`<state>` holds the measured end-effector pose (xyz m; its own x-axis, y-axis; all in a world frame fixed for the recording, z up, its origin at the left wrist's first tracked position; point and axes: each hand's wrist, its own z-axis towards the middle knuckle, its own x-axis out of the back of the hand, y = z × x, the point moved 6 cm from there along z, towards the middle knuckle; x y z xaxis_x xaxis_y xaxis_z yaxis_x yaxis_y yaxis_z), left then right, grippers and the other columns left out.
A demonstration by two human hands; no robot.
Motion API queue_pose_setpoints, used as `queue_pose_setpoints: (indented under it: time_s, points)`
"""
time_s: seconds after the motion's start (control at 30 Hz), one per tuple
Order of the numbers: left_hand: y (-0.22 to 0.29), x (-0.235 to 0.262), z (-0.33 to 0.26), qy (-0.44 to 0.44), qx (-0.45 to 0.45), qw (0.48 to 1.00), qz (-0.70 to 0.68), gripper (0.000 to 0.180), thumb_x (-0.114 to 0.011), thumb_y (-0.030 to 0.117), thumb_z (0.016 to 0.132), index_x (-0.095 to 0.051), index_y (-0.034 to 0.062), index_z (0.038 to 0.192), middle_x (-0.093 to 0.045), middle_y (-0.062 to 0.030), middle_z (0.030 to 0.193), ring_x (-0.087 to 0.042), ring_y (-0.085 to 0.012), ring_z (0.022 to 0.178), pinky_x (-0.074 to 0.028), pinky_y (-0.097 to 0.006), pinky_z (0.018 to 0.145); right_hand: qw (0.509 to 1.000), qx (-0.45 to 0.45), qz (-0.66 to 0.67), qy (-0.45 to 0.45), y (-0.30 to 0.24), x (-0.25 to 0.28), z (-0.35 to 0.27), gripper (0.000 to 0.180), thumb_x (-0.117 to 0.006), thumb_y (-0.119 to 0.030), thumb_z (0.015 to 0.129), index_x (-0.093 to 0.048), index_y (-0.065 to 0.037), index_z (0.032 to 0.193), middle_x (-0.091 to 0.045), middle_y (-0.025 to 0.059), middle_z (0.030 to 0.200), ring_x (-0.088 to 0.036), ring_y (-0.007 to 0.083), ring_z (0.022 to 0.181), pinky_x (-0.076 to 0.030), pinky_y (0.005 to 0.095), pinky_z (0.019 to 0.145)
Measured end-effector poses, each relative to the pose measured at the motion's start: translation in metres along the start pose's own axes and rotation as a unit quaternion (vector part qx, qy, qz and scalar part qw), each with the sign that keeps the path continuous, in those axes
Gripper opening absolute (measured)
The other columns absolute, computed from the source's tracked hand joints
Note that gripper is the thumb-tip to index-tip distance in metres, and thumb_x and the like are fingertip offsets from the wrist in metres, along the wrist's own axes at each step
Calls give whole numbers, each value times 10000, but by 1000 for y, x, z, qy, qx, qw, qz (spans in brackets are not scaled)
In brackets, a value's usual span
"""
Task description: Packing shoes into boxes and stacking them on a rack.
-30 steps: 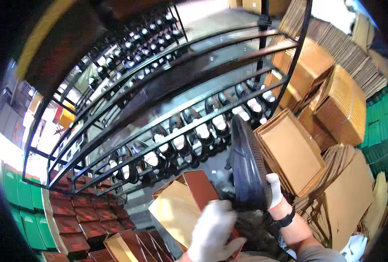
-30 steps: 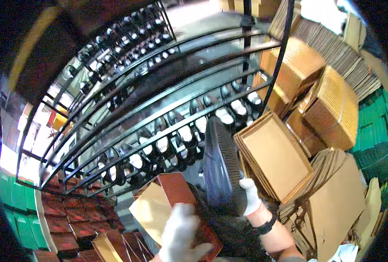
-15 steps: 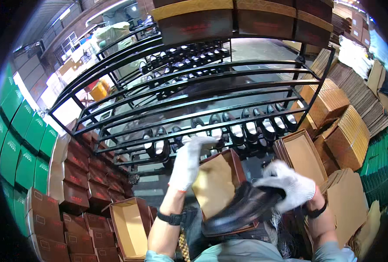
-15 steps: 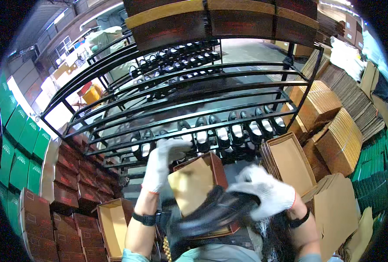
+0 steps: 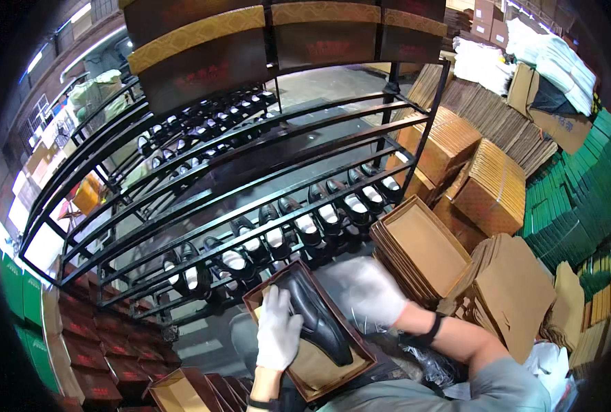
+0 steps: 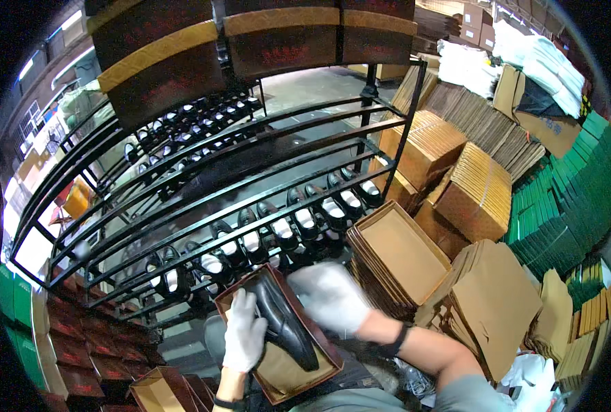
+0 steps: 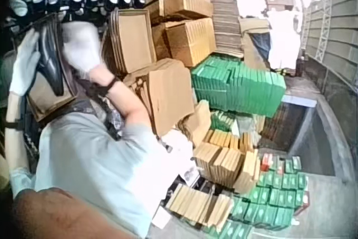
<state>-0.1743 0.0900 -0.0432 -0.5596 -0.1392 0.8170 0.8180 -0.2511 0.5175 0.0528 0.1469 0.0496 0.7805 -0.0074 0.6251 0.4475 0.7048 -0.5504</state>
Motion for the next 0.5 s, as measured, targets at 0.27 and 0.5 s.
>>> queue_pose_setpoints:
  time_s: [0.27, 0.5]
  points:
    - [40, -15, 22, -9, -82, 994, 68, 724, -777, 268, 970, -495, -6, 1578, -466, -290, 1662, -447, -495, 1531, -343, -578, 1281, 798, -413, -373, -231, 196, 117, -243, 680, -773, -103, 885, -558, -156, 1528, -759, 239, 1157, -738, 445, 1117, -612, 503, 974]
    - [-15, -38, -153, 3, 215, 929, -300, 721, -539, 154, 1107, -224, -80, 1712, -232, -313, 1790, -292, -424, 1653, -264, -424, 1345, 818, -467, 264, 205, 40, 147, -139, 248, -670, -229, 1047, -651, -43, 1210, -730, 85, 1074, -736, 205, 945, -613, 393, 824]
